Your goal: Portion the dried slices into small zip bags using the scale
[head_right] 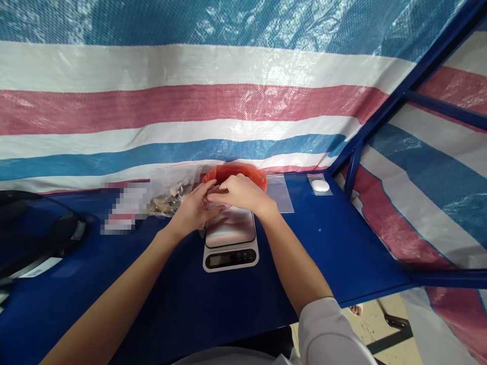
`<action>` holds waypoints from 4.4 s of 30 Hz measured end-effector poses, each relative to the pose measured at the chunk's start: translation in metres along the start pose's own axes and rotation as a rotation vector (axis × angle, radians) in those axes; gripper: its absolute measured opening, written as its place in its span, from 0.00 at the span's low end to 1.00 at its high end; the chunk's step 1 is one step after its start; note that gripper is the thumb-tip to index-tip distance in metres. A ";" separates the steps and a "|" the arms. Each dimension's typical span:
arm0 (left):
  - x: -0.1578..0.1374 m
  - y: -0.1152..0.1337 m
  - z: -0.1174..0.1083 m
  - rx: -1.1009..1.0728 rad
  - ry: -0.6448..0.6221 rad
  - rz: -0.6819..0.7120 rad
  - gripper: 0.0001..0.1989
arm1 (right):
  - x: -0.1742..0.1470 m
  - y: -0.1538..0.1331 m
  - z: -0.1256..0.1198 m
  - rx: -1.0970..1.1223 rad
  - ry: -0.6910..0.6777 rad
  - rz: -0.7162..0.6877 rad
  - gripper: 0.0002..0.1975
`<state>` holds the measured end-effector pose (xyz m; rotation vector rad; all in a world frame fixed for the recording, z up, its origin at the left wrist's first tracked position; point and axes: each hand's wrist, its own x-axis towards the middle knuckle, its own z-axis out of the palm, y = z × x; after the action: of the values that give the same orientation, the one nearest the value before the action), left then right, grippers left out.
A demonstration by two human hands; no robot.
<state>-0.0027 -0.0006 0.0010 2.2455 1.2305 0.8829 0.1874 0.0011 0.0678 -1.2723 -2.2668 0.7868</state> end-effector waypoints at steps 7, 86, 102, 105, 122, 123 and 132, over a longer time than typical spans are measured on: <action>0.000 -0.001 0.002 -0.015 0.022 -0.044 0.39 | 0.006 0.011 0.004 0.217 -0.063 -0.027 0.09; 0.032 0.037 -0.058 -0.003 -0.130 -0.322 0.23 | 0.001 0.091 -0.006 1.076 0.148 0.182 0.20; 0.071 0.017 -0.089 0.146 -0.245 -0.251 0.19 | 0.023 0.092 -0.002 1.050 0.344 0.264 0.18; 0.076 0.011 -0.088 0.162 -0.267 -0.217 0.17 | 0.025 0.094 -0.001 1.002 0.413 0.277 0.18; 0.087 0.016 -0.089 0.253 -0.277 -0.064 0.12 | 0.020 0.092 0.000 0.900 0.314 0.298 0.14; 0.088 0.015 -0.090 0.254 -0.272 -0.063 0.12 | 0.020 0.093 0.000 0.910 0.301 0.296 0.14; 0.096 0.024 -0.106 0.275 -0.263 -0.063 0.09 | 0.020 0.100 0.003 0.951 0.236 0.332 0.16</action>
<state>-0.0249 0.0764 0.1219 2.4226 1.3541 0.3963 0.2385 0.0594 0.0022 -1.1520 -1.2023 1.4883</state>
